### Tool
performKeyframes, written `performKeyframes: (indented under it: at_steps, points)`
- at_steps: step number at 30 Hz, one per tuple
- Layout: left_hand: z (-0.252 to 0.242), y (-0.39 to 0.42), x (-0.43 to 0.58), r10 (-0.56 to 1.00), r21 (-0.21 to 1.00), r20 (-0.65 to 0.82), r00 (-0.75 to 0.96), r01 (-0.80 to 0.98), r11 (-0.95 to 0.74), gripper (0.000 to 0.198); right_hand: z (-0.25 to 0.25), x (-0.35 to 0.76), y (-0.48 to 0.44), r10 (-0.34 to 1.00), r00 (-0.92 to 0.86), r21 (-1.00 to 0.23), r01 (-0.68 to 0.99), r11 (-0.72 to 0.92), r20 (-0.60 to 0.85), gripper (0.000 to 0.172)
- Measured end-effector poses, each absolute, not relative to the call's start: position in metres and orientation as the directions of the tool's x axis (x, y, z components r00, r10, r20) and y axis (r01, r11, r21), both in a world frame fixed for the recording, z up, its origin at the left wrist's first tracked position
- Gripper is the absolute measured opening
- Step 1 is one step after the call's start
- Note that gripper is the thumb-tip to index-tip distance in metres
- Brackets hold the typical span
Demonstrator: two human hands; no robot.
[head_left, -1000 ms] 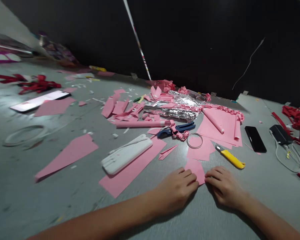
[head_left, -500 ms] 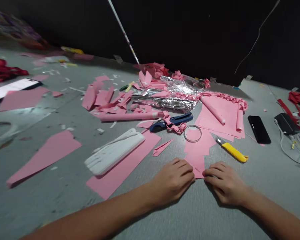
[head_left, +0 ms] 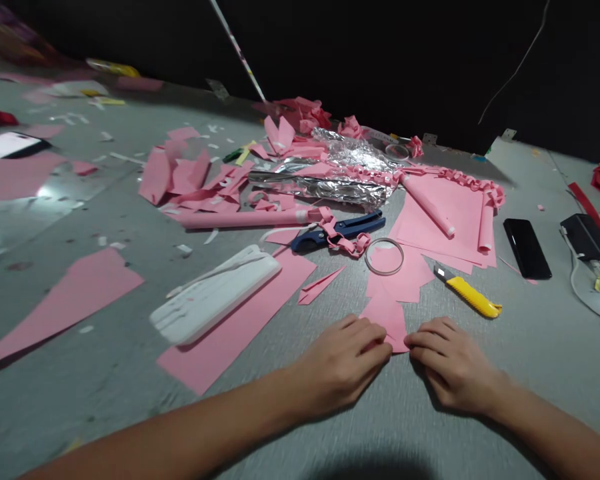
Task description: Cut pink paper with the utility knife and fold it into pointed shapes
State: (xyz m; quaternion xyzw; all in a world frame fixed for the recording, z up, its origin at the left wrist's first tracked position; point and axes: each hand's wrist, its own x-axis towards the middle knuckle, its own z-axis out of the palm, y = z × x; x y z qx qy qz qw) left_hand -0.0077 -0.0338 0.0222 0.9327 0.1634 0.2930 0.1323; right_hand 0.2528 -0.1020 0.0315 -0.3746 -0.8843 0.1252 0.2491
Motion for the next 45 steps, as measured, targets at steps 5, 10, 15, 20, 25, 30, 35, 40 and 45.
performKeyframes:
  at_steps: [5,10,15,20,25,30,35,40,45]
  points:
    - [0.022,-0.029,-0.008,0.315,0.306,0.525,0.791,0.17,-0.937,0.018,0.032,0.252,-0.103,0.713,-0.609,-0.383,0.602,0.701,0.348,0.027]
    - [0.021,-0.026,-0.007,0.327,0.327,0.508,0.797,0.173,-0.929,0.02,0.034,0.252,-0.103,0.698,-0.624,-0.368,0.593,0.716,0.352,0.035]
    - [0.021,-0.028,-0.007,0.343,0.345,0.495,0.798,0.182,-0.921,0.022,0.035,0.251,-0.103,0.696,-0.647,-0.341,0.608,0.717,0.31,0.038]
    - [0.02,-0.029,-0.008,0.355,0.346,0.492,0.795,0.196,-0.918,0.019,0.033,0.251,-0.103,0.701,-0.649,-0.335,0.617,0.712,0.293,0.033]
    - [0.017,-0.028,-0.009,0.351,0.322,0.493,0.796,0.208,-0.924,0.021,0.032,0.252,-0.103,0.7,-0.637,-0.354,0.605,0.713,0.323,0.036]
    - [0.016,-0.026,-0.008,0.326,0.28,0.494,0.806,0.208,-0.937,0.024,0.033,0.253,-0.103,0.691,-0.643,-0.353,0.595,0.722,0.33,0.033]
    - [0.015,-0.025,-0.006,0.284,0.224,0.485,0.827,0.196,-0.955,0.026,0.033,0.253,-0.102,0.674,-0.661,-0.321,0.592,0.739,0.331,0.035]
    - [0.017,-0.025,-0.005,0.271,0.167,0.47,0.84,0.217,-0.962,0.027,0.031,0.252,-0.103,0.666,-0.675,-0.276,0.606,0.746,0.318,0.033]
    - [0.027,-0.027,-0.011,0.197,0.093,0.491,0.849,0.174,-0.98,0.028,0.031,0.251,-0.103,0.672,-0.663,-0.287,0.608,0.74,0.33,0.03]
